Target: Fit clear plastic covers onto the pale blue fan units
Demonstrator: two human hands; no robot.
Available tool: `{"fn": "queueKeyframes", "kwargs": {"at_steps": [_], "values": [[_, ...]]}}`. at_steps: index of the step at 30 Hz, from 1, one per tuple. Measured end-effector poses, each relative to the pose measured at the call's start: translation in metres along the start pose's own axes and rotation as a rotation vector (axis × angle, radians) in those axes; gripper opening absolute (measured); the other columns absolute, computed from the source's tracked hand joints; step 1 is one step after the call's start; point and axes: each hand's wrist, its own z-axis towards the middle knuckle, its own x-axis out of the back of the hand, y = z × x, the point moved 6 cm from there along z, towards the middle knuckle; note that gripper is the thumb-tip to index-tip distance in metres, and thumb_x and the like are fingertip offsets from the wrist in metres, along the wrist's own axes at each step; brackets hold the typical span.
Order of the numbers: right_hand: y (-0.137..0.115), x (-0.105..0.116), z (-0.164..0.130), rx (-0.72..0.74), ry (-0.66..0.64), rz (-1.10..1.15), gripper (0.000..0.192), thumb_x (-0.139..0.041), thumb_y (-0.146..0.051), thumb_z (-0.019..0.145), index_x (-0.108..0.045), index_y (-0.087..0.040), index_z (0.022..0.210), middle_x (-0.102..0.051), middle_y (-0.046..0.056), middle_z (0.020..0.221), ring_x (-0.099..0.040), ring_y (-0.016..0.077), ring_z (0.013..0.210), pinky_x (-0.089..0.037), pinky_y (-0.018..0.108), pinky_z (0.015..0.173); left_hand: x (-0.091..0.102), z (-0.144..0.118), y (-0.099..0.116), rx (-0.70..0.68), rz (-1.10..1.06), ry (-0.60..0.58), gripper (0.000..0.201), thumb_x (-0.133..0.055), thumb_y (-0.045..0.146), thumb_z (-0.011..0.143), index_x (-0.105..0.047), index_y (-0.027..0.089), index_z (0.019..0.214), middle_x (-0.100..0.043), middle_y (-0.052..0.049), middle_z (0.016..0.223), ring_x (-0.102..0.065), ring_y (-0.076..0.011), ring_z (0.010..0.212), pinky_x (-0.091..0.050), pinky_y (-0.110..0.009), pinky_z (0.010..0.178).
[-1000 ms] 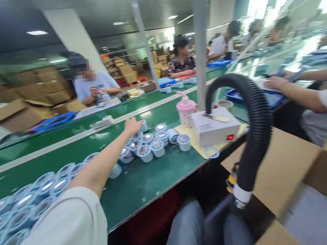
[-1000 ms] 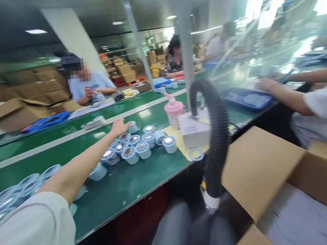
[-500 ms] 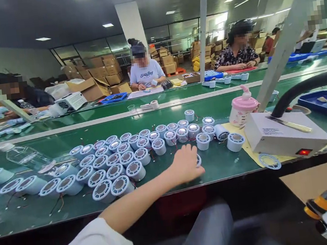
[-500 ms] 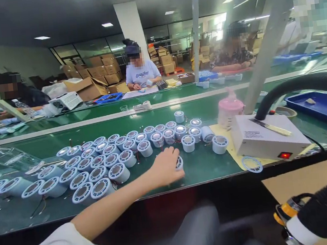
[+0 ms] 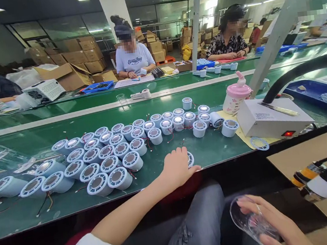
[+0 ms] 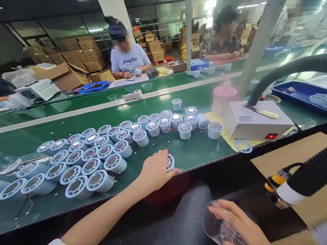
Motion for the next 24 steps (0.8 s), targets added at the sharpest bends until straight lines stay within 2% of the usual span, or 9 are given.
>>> {"fn": "queueKeyframes", "kwargs": {"at_steps": [2, 5, 8, 11, 13, 15, 17, 21, 24], "values": [[-0.015, -0.006, 0.008, 0.061, 0.036, -0.111, 0.045, -0.054, -0.035, 0.091, -0.052, -0.032, 0.136, -0.055, 0.01, 0.134, -0.058, 0.0295, 0.119, -0.054, 0.036, 0.092, -0.007, -0.001, 0.0, -0.018, -0.109, -0.079, 0.044, -0.054, 0.045, 0.082, -0.051, 0.012, 0.111, -0.058, -0.017, 0.107, -0.052, -0.0377, 0.107, -0.039, -0.055, 0.094], [-0.031, -0.011, 0.02, 0.071, 0.123, -0.299, 0.052, -0.054, -0.031, 0.091, -0.044, -0.03, 0.142, -0.047, 0.013, 0.138, -0.056, 0.0305, 0.118, -0.055, 0.041, 0.091, -0.032, -0.01, 0.008, -0.093, -0.356, -0.318, 0.036, -0.035, 0.045, 0.089, -0.049, 0.017, 0.106, -0.061, -0.008, 0.092, -0.061, -0.0226, 0.082, -0.052, -0.036, 0.07], [-0.043, -0.015, 0.029, 0.064, 0.161, -0.481, 0.052, -0.053, -0.027, 0.091, -0.045, -0.028, 0.142, -0.039, 0.017, 0.142, -0.053, 0.0343, 0.115, -0.054, 0.05, 0.087, -0.063, -0.025, 0.021, -0.164, -0.563, -0.603, 0.045, -0.019, 0.044, 0.092, -0.053, 0.016, 0.105, -0.06, -0.005, 0.082, -0.057, -0.0142, 0.059, -0.046, -0.024, 0.046], [-0.044, -0.015, 0.034, 0.0, 0.121, -0.551, 0.045, -0.055, -0.018, 0.088, -0.056, -0.023, 0.132, -0.037, 0.019, 0.143, -0.051, 0.036, 0.111, -0.053, 0.052, 0.083, -0.08, -0.037, 0.033, -0.217, -0.658, -0.782, 0.043, -0.033, 0.048, 0.09, -0.06, 0.015, 0.098, -0.06, -0.004, 0.078, -0.053, -0.0118, 0.056, -0.044, -0.022, 0.047], [-0.039, -0.013, 0.033, -0.081, 0.065, -0.48, 0.032, -0.057, -0.013, 0.084, -0.066, -0.021, 0.113, -0.041, 0.017, 0.14, -0.05, 0.0351, 0.114, -0.051, 0.051, 0.086, -0.077, -0.039, 0.039, -0.295, -0.63, -0.729, 0.032, -0.049, 0.044, 0.088, -0.065, 0.017, 0.096, -0.062, -0.004, 0.085, -0.057, -0.0137, 0.071, -0.048, -0.025, 0.063], [-0.034, -0.013, 0.03, -0.156, 0.005, -0.307, 0.015, -0.062, -0.012, 0.081, -0.068, -0.02, 0.091, -0.045, 0.013, 0.135, -0.049, 0.0324, 0.118, -0.048, 0.048, 0.093, -0.066, -0.037, 0.043, -0.377, -0.553, -0.557, 0.024, -0.059, 0.039, 0.085, -0.068, 0.02, 0.096, -0.062, -0.004, 0.094, -0.057, -0.0166, 0.086, -0.047, -0.028, 0.079], [-0.033, -0.012, 0.027, -0.216, -0.031, -0.085, 0.003, -0.066, -0.018, 0.082, -0.065, -0.02, 0.081, -0.048, 0.009, 0.129, -0.05, 0.0279, 0.118, -0.045, 0.042, 0.097, -0.057, -0.036, 0.044, -0.413, -0.514, -0.406, 0.03, -0.068, 0.041, 0.079, -0.067, 0.021, 0.1, -0.061, -0.004, 0.098, -0.056, -0.0181, 0.09, -0.045, -0.03, 0.084], [-0.035, -0.005, 0.024, -0.305, 0.068, 0.169, 0.023, -0.055, -0.032, 0.093, -0.065, -0.02, 0.076, -0.054, 0.007, 0.115, -0.055, 0.0226, 0.109, -0.045, 0.034, 0.091, -0.06, -0.037, 0.042, -0.463, -0.578, -0.339, 0.062, -0.083, 0.049, 0.059, -0.065, 0.024, 0.112, -0.056, -0.004, 0.099, -0.056, -0.019, 0.089, -0.048, -0.032, 0.083], [-0.031, -0.001, 0.022, -0.386, 0.173, 0.268, 0.029, -0.054, -0.032, 0.092, -0.065, -0.019, 0.069, -0.057, 0.007, 0.104, -0.058, 0.0225, 0.102, -0.047, 0.03, 0.078, -0.068, -0.038, 0.04, -0.538, -0.57, -0.33, 0.065, -0.085, 0.048, 0.055, -0.068, 0.026, 0.113, -0.054, -0.007, 0.108, -0.055, -0.0237, 0.102, -0.047, -0.038, 0.092]]}}
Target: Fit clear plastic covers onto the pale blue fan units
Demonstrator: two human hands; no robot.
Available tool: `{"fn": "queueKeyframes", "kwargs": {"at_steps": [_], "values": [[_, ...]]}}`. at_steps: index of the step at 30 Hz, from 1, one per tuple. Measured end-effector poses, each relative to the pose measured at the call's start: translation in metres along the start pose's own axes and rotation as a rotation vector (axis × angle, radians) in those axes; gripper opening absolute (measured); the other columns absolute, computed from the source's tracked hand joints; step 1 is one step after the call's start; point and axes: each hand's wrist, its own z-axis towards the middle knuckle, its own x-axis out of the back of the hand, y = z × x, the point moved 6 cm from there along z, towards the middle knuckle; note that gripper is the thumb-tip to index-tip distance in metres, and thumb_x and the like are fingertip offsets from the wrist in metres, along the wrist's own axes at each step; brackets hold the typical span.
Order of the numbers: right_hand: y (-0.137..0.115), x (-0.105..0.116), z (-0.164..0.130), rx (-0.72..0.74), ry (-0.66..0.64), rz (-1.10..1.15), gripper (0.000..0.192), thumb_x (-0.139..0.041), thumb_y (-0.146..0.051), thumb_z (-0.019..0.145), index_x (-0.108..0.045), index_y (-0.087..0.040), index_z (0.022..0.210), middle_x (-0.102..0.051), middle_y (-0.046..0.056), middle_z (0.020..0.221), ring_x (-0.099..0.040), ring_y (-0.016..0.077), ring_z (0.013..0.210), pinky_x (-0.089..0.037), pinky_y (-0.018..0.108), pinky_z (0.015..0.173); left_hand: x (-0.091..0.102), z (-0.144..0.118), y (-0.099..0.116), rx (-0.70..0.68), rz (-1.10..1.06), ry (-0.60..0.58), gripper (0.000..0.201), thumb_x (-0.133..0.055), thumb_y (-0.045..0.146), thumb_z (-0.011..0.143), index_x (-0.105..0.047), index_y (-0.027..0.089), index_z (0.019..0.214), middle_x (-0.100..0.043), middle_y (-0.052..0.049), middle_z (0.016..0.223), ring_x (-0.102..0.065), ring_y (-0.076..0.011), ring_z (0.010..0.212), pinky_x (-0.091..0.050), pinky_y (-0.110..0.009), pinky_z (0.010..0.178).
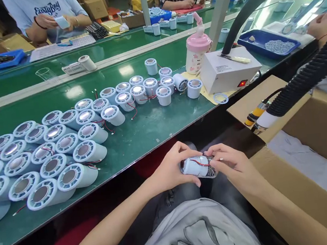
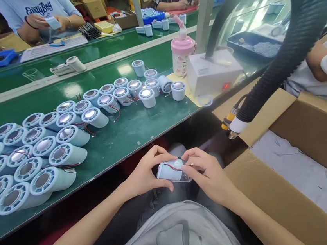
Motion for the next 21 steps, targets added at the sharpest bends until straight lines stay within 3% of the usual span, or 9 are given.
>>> {"fn": "queueKeyframes", "kwargs": {"at_steps": [4, 6, 8, 10, 13, 16, 21], "values": [[0.01, 0.006, 0.002, -0.087, 0.066, 0.179, 0.03, -0.061, -0.033, 0.087, -0.064, -0.018, 0.06, -0.061, 0.006, 0.098, -0.061, 0.0207, 0.092, -0.051, 0.027, 0.071, -0.008, -0.002, -0.002, -0.017, -0.114, -0.085, 0.068, -0.085, 0.041, 0.06, -0.062, 0.028, 0.123, -0.048, -0.011, 0.137, -0.046, -0.0304, 0.127, -0.041, -0.042, 0.103], [0.013, 0.008, 0.003, -0.103, 0.081, 0.278, 0.031, -0.063, -0.034, 0.086, -0.065, -0.018, 0.059, -0.064, 0.006, 0.098, -0.063, 0.02, 0.087, -0.054, 0.027, 0.068, -0.012, -0.003, 0.0, 0.024, -0.251, -0.128, 0.07, -0.083, 0.037, 0.064, -0.057, 0.029, 0.129, -0.054, -0.01, 0.133, -0.052, -0.0288, 0.122, -0.047, -0.038, 0.095], [0.009, 0.009, 0.002, -0.034, 0.041, 0.294, 0.022, -0.066, -0.033, 0.084, -0.069, -0.021, 0.066, -0.067, 0.006, 0.103, -0.065, 0.0229, 0.095, -0.057, 0.03, 0.073, -0.015, -0.004, 0.0, 0.092, -0.388, -0.141, 0.068, -0.082, 0.032, 0.067, -0.055, 0.026, 0.13, -0.061, -0.009, 0.124, -0.059, -0.0255, 0.111, -0.051, -0.035, 0.088], [0.001, 0.008, -0.003, 0.116, -0.038, 0.128, 0.006, -0.07, -0.027, 0.081, -0.073, -0.024, 0.086, -0.065, 0.006, 0.119, -0.061, 0.0265, 0.11, -0.056, 0.036, 0.088, -0.016, -0.006, -0.001, 0.161, -0.529, -0.102, 0.063, -0.081, 0.028, 0.068, -0.057, 0.023, 0.126, -0.06, -0.009, 0.123, -0.061, -0.0224, 0.105, -0.052, -0.034, 0.088], [-0.01, 0.006, -0.014, 0.335, -0.075, -0.194, 0.037, -0.068, -0.016, 0.083, -0.064, -0.029, 0.117, -0.053, 0.006, 0.138, -0.054, 0.0257, 0.122, -0.049, 0.04, 0.102, -0.018, -0.009, -0.003, 0.239, -0.722, -0.06, 0.059, -0.079, 0.027, 0.071, -0.055, 0.022, 0.125, -0.058, -0.009, 0.125, -0.062, -0.0192, 0.098, -0.055, -0.032, 0.08], [-0.012, 0.008, -0.02, 0.408, -0.048, -0.259, 0.041, -0.065, -0.014, 0.086, -0.057, -0.03, 0.122, -0.052, 0.005, 0.139, -0.054, 0.0224, 0.124, -0.049, 0.035, 0.102, -0.019, -0.013, 0.0, 0.255, -0.716, -0.099, 0.065, -0.078, 0.029, 0.071, -0.051, 0.024, 0.131, -0.06, -0.009, 0.12, -0.062, -0.0178, 0.091, -0.055, -0.027, 0.07], [-0.006, 0.008, -0.02, 0.307, -0.065, -0.153, 0.046, -0.071, -0.018, 0.081, -0.053, -0.03, 0.122, -0.055, 0.004, 0.134, -0.057, 0.0208, 0.119, -0.053, 0.031, 0.097, -0.011, -0.015, 0.012, 0.144, -0.529, -0.118, 0.078, -0.082, 0.021, 0.066, -0.048, 0.028, 0.136, -0.057, -0.008, 0.133, -0.06, -0.0219, 0.109, -0.052, -0.031, 0.09]]}}
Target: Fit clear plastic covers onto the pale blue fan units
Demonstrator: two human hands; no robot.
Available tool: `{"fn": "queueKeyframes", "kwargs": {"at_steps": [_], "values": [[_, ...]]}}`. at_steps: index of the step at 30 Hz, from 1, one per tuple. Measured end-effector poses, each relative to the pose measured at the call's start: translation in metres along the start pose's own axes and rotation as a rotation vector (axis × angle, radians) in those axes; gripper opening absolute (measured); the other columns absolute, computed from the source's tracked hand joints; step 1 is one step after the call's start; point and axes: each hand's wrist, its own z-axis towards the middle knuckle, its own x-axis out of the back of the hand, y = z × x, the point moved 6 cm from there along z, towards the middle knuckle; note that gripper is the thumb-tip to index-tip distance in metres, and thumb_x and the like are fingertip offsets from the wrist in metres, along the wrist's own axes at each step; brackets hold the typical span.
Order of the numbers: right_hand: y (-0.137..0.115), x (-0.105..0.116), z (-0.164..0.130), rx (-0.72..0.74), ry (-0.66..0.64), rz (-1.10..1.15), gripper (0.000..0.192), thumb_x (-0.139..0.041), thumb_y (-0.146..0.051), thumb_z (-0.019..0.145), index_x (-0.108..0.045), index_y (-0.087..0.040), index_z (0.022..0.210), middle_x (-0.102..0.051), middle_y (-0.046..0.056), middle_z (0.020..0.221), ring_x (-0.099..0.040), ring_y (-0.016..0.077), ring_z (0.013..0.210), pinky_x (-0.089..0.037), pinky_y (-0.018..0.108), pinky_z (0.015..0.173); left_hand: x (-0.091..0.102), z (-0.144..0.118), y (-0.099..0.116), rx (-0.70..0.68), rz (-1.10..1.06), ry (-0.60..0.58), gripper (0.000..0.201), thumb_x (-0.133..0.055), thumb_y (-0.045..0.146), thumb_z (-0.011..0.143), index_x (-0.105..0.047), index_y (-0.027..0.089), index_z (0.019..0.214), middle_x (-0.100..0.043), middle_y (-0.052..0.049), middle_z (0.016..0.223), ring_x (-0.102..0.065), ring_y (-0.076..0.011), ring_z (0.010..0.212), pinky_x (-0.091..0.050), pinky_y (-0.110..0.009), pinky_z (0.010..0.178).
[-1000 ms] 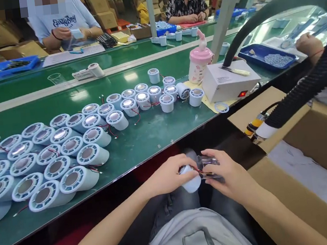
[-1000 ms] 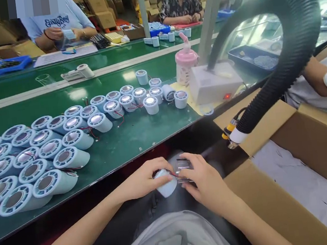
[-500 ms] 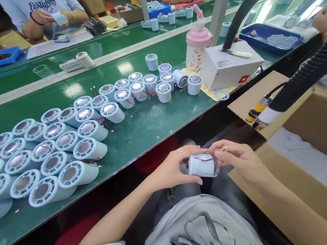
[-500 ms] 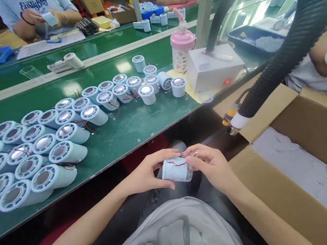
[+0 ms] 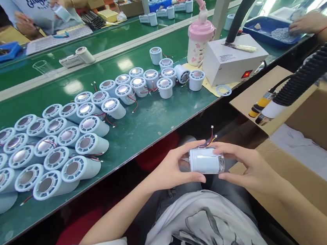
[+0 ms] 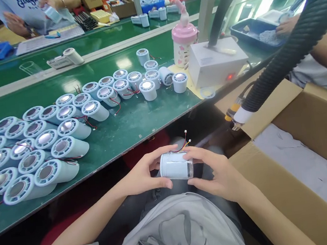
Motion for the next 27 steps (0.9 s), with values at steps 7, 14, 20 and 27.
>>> {"fn": "queueKeyframes", "kwargs": {"at_steps": [7, 14, 20, 27], "values": [[-0.004, -0.002, -0.003, -0.091, 0.0, 0.17, 0.047, -0.072, -0.019, 0.081, -0.054, -0.032, 0.122, -0.059, 0.001, 0.126, -0.059, 0.0176, 0.112, -0.053, 0.025, 0.094, -0.001, -0.005, 0.007, -0.089, 0.078, -0.024, 0.08, -0.082, 0.016, 0.066, -0.049, 0.03, 0.137, -0.054, -0.008, 0.137, -0.056, -0.0248, 0.122, -0.049, -0.033, 0.099], [-0.006, -0.005, -0.003, -0.236, -0.057, 0.286, 0.047, -0.071, -0.019, 0.083, -0.053, -0.036, 0.123, -0.059, -0.002, 0.123, -0.059, 0.0175, 0.111, -0.054, 0.025, 0.092, -0.001, -0.009, 0.012, -0.126, 0.107, -0.029, 0.08, -0.083, 0.014, 0.065, -0.049, 0.03, 0.136, -0.056, -0.007, 0.136, -0.056, -0.0243, 0.121, -0.049, -0.033, 0.1], [-0.006, -0.009, -0.004, -0.247, -0.051, 0.329, 0.046, -0.07, -0.02, 0.083, -0.054, -0.037, 0.123, -0.058, -0.002, 0.122, -0.058, 0.0172, 0.112, -0.052, 0.025, 0.095, -0.001, -0.009, 0.009, -0.085, 0.028, -0.044, 0.081, -0.082, 0.013, 0.065, -0.048, 0.029, 0.137, -0.052, -0.008, 0.142, -0.053, -0.0257, 0.127, -0.047, -0.036, 0.104], [-0.006, -0.008, -0.008, -0.248, -0.034, 0.369, 0.044, -0.071, -0.022, 0.083, -0.054, -0.036, 0.122, -0.059, -0.001, 0.119, -0.06, 0.017, 0.106, -0.054, 0.026, 0.09, -0.001, -0.011, 0.007, -0.057, -0.016, -0.038, 0.08, -0.083, 0.011, 0.062, -0.052, 0.029, 0.134, -0.055, -0.008, 0.138, -0.055, -0.0256, 0.124, -0.046, -0.036, 0.103]]}}
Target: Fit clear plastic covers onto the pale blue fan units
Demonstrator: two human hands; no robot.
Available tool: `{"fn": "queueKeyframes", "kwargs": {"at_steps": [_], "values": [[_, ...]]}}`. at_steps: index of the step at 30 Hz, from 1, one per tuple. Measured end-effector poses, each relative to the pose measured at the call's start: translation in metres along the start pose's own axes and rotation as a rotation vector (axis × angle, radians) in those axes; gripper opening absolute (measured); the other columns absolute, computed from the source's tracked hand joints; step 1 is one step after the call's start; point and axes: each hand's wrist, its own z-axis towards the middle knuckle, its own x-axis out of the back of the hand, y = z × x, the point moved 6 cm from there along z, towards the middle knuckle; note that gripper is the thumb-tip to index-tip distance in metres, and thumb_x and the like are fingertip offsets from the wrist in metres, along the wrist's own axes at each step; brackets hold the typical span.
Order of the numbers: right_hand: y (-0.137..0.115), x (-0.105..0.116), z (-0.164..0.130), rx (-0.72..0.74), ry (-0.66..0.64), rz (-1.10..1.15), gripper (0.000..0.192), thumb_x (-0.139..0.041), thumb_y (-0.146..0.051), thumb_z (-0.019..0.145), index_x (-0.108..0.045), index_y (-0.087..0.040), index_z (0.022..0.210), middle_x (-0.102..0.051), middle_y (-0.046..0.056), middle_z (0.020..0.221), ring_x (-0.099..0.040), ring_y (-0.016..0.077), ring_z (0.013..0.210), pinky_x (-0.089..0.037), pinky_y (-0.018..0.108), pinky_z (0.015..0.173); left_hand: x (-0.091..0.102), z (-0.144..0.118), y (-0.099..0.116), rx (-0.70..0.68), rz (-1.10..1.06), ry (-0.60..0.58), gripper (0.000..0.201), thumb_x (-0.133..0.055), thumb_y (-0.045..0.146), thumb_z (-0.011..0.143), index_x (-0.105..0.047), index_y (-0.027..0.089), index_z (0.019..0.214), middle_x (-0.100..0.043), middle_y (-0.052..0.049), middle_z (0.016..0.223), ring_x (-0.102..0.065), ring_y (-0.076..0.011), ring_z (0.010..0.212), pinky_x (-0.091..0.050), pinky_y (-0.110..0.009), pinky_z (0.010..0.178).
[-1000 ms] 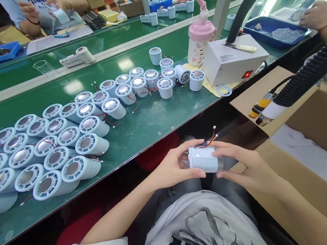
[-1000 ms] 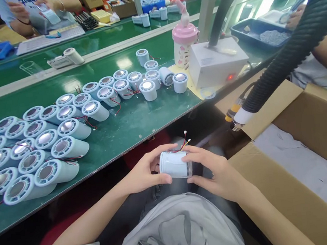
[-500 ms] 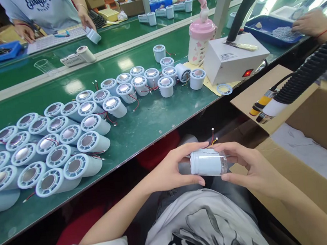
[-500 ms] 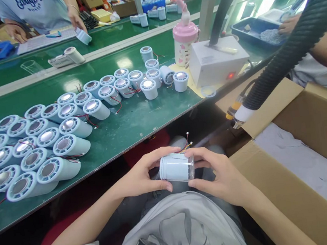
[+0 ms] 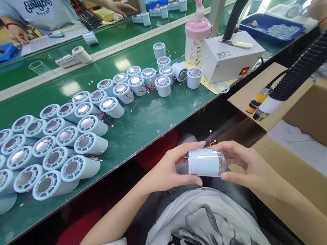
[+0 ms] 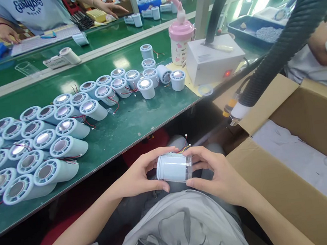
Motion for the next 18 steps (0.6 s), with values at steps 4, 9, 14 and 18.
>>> {"fn": "queueKeyframes", "kwargs": {"at_steps": [4, 9, 14, 18], "values": [[0.016, 0.002, 0.001, 0.046, 0.089, 0.041, 0.043, -0.071, -0.022, 0.083, -0.053, -0.03, 0.121, -0.056, 0.004, 0.127, -0.057, 0.0221, 0.115, -0.053, 0.034, 0.094, 0.001, 0.015, -0.01, 0.028, -0.182, 0.027, 0.084, -0.085, 0.012, 0.06, -0.051, 0.028, 0.135, -0.056, -0.01, 0.137, -0.054, -0.0268, 0.124, -0.044, -0.039, 0.104], [0.063, 0.021, -0.009, 0.127, 0.618, 0.212, 0.044, -0.071, -0.029, 0.08, -0.047, -0.027, 0.116, -0.056, 0.009, 0.126, -0.056, 0.0249, 0.117, -0.051, 0.042, 0.096, -0.008, 0.082, -0.037, 0.128, -0.47, 0.118, 0.074, -0.088, 0.025, 0.057, -0.06, 0.019, 0.125, -0.063, -0.013, 0.127, -0.058, -0.0261, 0.118, -0.042, -0.037, 0.101], [0.091, 0.051, -0.025, 0.097, 0.956, 0.157, 0.045, -0.066, -0.039, 0.081, -0.041, -0.024, 0.115, -0.056, 0.014, 0.122, -0.057, 0.0273, 0.114, -0.048, 0.047, 0.098, -0.046, 0.153, -0.045, 0.236, -0.489, -0.046, 0.065, -0.087, 0.034, 0.059, -0.066, 0.014, 0.117, -0.07, -0.013, 0.111, -0.066, -0.0219, 0.1, -0.045, -0.037, 0.094], [0.092, 0.073, -0.03, 0.07, 1.022, 0.173, 0.045, -0.066, -0.041, 0.08, -0.043, -0.023, 0.115, -0.058, 0.013, 0.122, -0.058, 0.0282, 0.113, -0.048, 0.048, 0.097, -0.06, 0.18, -0.039, 0.256, -0.429, -0.13, 0.054, -0.085, 0.034, 0.062, -0.07, 0.012, 0.109, -0.071, -0.013, 0.107, -0.067, -0.0198, 0.095, -0.047, -0.033, 0.089]]}}
